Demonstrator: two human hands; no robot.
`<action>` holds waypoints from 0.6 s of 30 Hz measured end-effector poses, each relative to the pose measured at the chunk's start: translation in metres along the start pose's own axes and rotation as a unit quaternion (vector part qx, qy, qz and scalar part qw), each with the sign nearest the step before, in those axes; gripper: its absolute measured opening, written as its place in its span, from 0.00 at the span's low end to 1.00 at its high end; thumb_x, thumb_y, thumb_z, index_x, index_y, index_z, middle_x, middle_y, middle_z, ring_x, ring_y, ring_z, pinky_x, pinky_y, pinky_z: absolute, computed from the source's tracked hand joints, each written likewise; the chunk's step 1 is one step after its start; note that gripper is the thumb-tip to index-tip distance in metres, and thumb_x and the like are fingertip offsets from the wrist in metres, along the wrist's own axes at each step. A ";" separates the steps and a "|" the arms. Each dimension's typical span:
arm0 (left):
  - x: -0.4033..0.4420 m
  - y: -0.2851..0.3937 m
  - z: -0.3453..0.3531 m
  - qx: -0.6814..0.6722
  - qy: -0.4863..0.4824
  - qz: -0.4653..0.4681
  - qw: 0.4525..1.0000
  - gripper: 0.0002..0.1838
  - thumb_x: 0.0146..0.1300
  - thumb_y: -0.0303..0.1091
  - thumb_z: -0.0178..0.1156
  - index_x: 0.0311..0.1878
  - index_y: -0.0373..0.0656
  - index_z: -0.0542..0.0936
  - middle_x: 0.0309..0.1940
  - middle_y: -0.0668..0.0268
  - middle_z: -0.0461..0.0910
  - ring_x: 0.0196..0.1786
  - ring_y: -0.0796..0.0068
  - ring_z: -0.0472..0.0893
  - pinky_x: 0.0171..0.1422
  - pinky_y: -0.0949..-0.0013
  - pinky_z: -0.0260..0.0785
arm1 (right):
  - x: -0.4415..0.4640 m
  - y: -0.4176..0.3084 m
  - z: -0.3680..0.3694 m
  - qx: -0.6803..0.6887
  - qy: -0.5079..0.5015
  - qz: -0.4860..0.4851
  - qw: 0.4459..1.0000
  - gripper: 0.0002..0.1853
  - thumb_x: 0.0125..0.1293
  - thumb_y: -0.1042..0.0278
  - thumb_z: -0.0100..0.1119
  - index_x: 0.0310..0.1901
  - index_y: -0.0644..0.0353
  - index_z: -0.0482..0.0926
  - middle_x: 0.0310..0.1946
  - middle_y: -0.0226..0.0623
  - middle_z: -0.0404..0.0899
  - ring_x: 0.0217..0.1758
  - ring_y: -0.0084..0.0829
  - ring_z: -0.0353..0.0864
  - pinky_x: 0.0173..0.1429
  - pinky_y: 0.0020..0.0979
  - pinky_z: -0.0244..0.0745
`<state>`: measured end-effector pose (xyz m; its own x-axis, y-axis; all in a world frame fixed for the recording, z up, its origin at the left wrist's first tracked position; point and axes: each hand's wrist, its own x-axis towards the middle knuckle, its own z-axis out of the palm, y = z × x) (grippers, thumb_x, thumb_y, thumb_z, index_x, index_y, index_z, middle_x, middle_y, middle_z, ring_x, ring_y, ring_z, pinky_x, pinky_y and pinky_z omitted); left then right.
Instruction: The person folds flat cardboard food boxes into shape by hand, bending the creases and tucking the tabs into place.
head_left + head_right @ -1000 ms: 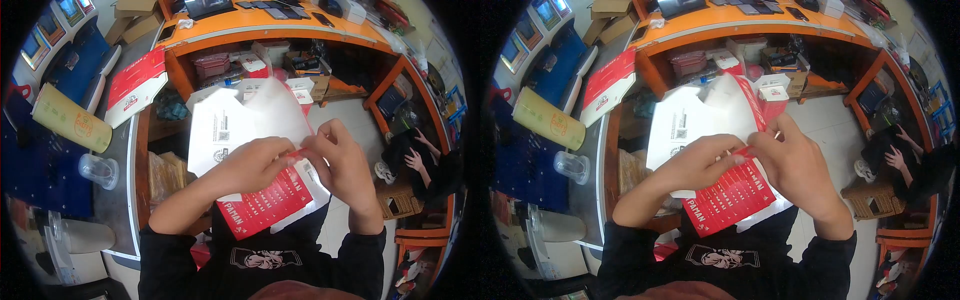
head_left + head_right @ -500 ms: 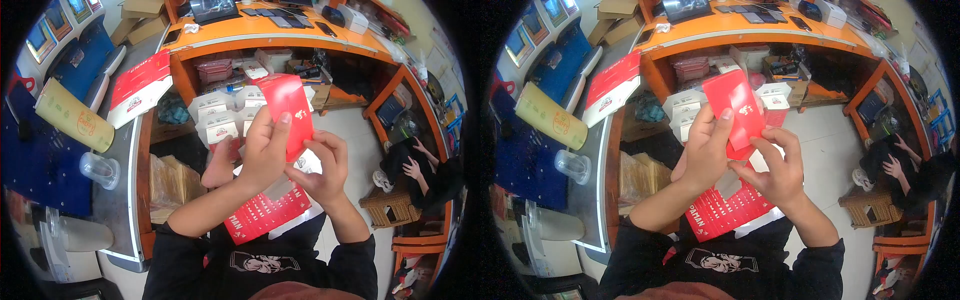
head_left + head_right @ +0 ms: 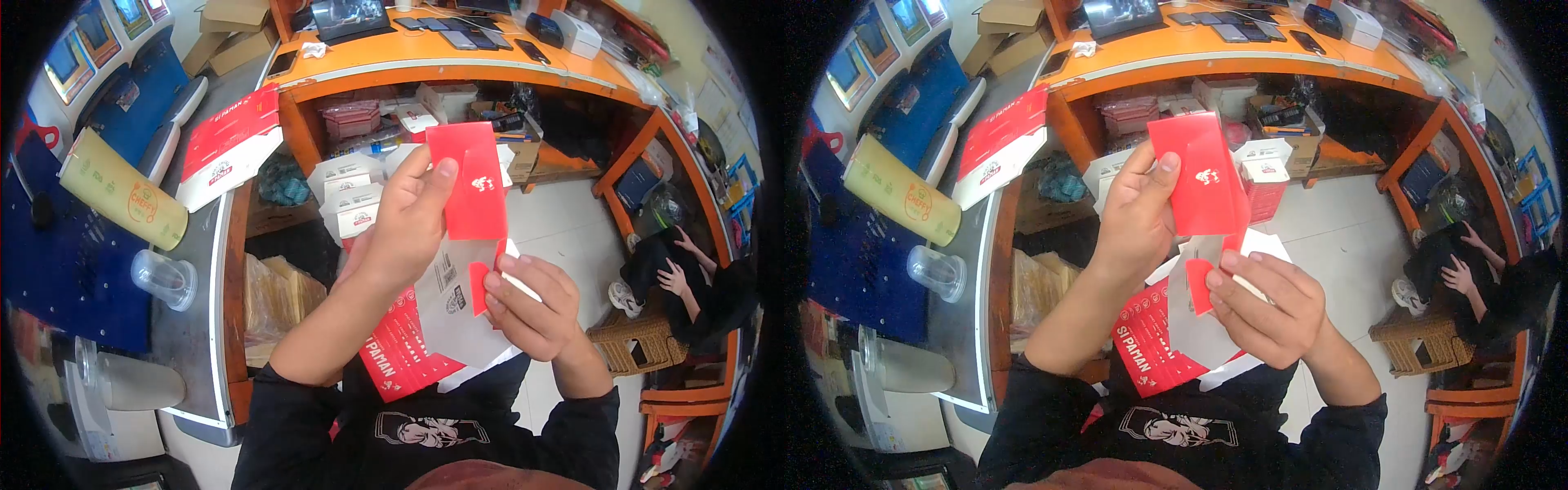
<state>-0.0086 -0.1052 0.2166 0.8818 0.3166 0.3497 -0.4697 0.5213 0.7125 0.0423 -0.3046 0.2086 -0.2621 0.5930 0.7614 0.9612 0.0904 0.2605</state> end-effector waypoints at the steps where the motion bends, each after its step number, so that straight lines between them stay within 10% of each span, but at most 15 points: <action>1: -0.001 -0.001 0.001 -0.019 -0.004 -0.003 1.000 0.16 0.83 0.37 0.48 0.64 0.36 0.72 0.54 0.59 0.83 0.55 0.70 0.85 0.61 0.65 0.78 | 0.001 0.000 0.000 -0.008 0.002 0.005 1.000 0.11 0.50 0.72 0.74 0.36 0.62 0.87 0.45 0.38 0.89 0.52 0.43 0.88 0.53 0.40 0.85; 13: -0.043 -0.033 0.005 0.021 -0.064 0.015 0.998 0.20 0.79 0.28 0.53 0.70 0.37 0.68 0.63 0.63 0.77 0.65 0.75 0.76 0.68 0.66 0.70 | 0.005 -0.001 0.018 -0.118 0.058 0.127 0.983 0.14 0.44 0.75 0.79 0.34 0.62 0.85 0.42 0.39 0.86 0.45 0.41 0.85 0.41 0.37 0.78; 18: -0.053 -0.023 0.005 0.109 -0.077 0.009 0.991 0.19 0.78 0.25 0.53 0.68 0.35 0.67 0.61 0.61 0.79 0.63 0.75 0.79 0.65 0.68 0.72 | -0.005 0.001 0.012 -0.049 0.017 0.145 0.988 0.22 0.41 0.64 0.84 0.39 0.59 0.84 0.48 0.37 0.80 0.54 0.44 0.81 0.55 0.46 0.74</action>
<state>-0.0441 -0.1380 0.1843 0.8778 0.1912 0.4392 -0.4789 0.3281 0.8143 0.0454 -0.2983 0.1976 0.0178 0.5547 0.8318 0.9840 -0.1571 0.0837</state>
